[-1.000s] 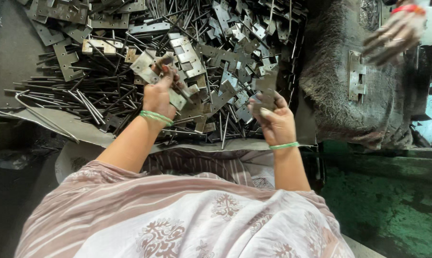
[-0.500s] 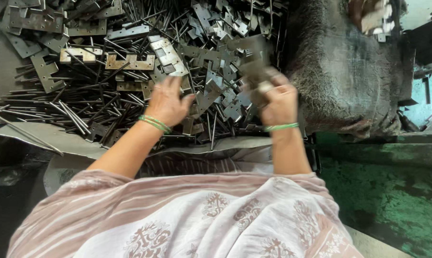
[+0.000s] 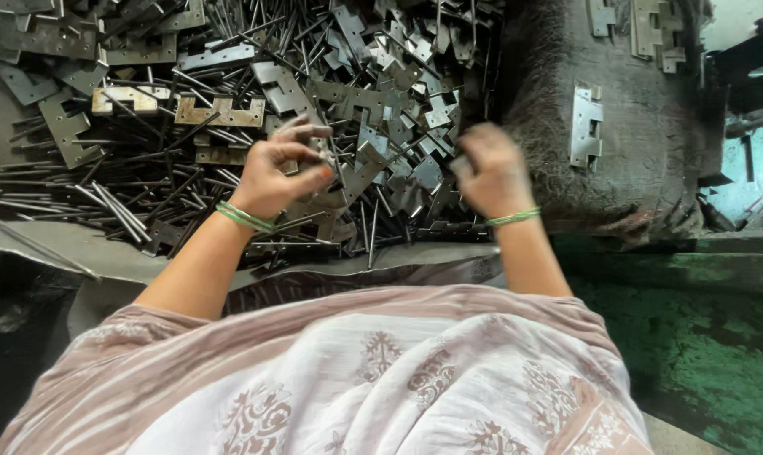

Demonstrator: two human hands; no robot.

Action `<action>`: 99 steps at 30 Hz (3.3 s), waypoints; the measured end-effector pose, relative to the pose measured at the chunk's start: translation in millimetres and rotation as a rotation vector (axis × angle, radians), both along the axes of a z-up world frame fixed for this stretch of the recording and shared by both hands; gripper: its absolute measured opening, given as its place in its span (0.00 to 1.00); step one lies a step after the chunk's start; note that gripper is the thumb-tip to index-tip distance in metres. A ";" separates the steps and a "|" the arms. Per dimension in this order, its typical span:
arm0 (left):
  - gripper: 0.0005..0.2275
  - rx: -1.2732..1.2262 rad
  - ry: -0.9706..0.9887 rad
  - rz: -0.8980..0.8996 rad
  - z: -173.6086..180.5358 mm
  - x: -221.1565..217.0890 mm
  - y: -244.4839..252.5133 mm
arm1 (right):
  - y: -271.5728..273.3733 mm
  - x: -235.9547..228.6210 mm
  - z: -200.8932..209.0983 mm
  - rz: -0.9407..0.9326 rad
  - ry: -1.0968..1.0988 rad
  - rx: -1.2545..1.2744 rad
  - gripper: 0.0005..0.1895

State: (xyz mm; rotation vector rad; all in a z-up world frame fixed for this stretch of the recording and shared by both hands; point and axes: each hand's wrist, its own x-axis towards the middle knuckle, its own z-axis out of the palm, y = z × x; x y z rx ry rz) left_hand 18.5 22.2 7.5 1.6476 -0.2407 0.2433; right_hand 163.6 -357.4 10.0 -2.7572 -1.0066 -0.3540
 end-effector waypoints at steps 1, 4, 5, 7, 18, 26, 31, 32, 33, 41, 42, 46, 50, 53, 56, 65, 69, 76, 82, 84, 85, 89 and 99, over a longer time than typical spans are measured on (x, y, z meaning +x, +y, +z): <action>0.14 -0.370 0.102 -0.030 1.5 -3.4 0.6 | 19.0 -9.8 -9.7 0.063 0.188 -0.009 0.32; 0.14 -1.016 0.108 0.132 12.4 -7.4 11.4 | 60.4 -19.9 -32.7 -0.061 0.458 -0.161 0.49; 0.15 -1.111 0.070 0.220 18.6 -5.1 18.5 | 67.5 -16.9 -37.6 -0.116 0.515 -0.196 0.50; 0.15 -1.122 0.002 0.352 29.5 -3.5 33.6 | 71.4 -8.5 -44.3 -0.195 0.594 -0.238 0.50; 0.12 1.281 -0.121 -0.094 -25.9 -44.6 47.5 | 40.6 9.3 -38.4 -0.192 0.714 -0.008 0.28; 0.06 -0.037 -0.132 0.083 -29.0 -22.8 18.8 | 1.4 -8.7 46.5 -0.343 0.728 0.943 0.13; 0.11 -1.244 0.403 0.247 -4.5 -8.4 3.4 | 52.3 -57.9 56.0 -0.273 1.107 1.522 0.23; 0.13 -1.294 0.430 0.179 -0.5 -8.0 -3.1 | 69.2 -66.8 52.1 -0.282 1.070 1.442 0.21; 0.14 -1.313 0.500 0.194 2.3 -7.4 -13.8 | 86.2 -77.3 46.6 -0.148 0.999 1.330 0.22; 0.32 -0.627 0.329 0.235 3.5 1.0 -89.8 | 125.2 -119.0 26.3 0.176 0.546 0.717 0.28; 0.33 -0.395 0.353 0.200 4.6 6.0 -83.9 | 115.7 -105.5 28.0 0.039 0.681 0.805 0.25; 0.39 0.639 0.438 0.209 4.5 11.7 -45.6 | 31.7 -19.1 33.8 -0.221 0.704 1.499 0.20; 0.35 1.170 0.272 0.265 -7.2 6.0 -31.2 | -73.6 64.1 31.5 -0.468 -0.356 0.407 0.30; 0.29 1.234 0.168 0.320 -22.2 5.4 -37.7 | -113.1 83.5 27.0 -0.491 -0.402 0.014 0.31; 0.21 1.395 0.186 0.225 -32.4 16.0 -42.4 | -94.3 64.6 25.5 -0.462 -0.379 -0.165 0.25; 0.14 0.707 -0.067 0.406 11.5 35.3 -1.8 | 50.4 -15.9 -28.0 -0.472 0.594 -0.298 0.38; 0.14 -0.393 -0.362 0.502 40.6 17.9 34.3 | 54.2 -11.6 -53.3 -0.490 0.555 -0.181 0.20; 0.07 0.382 -0.382 0.597 69.8 -1.9 76.6 | 41.9 -27.5 -33.2 -0.430 0.340 0.031 0.11; 0.12 0.613 0.286 0.021 31.4 -13.0 7.1 | -11.4 -46.3 34.7 -0.275 0.217 0.750 0.14; 0.16 1.074 0.389 -0.104 16.4 -26.5 -9.4 | -20.1 -54.6 45.2 -0.263 0.316 1.079 0.14; 0.13 1.139 0.307 -0.072 9.7 -31.7 -15.0 | -21.7 -57.9 47.2 -0.295 0.450 1.261 0.13; 0.10 1.225 0.049 0.021 -10.9 -35.8 -29.3 | -16.9 -50.8 42.7 -0.432 0.866 1.872 0.07; 0.25 0.897 0.416 0.175 -30.4 -37.0 -28.8 | 13.8 -43.9 -39.1 -0.665 1.477 2.030 0.09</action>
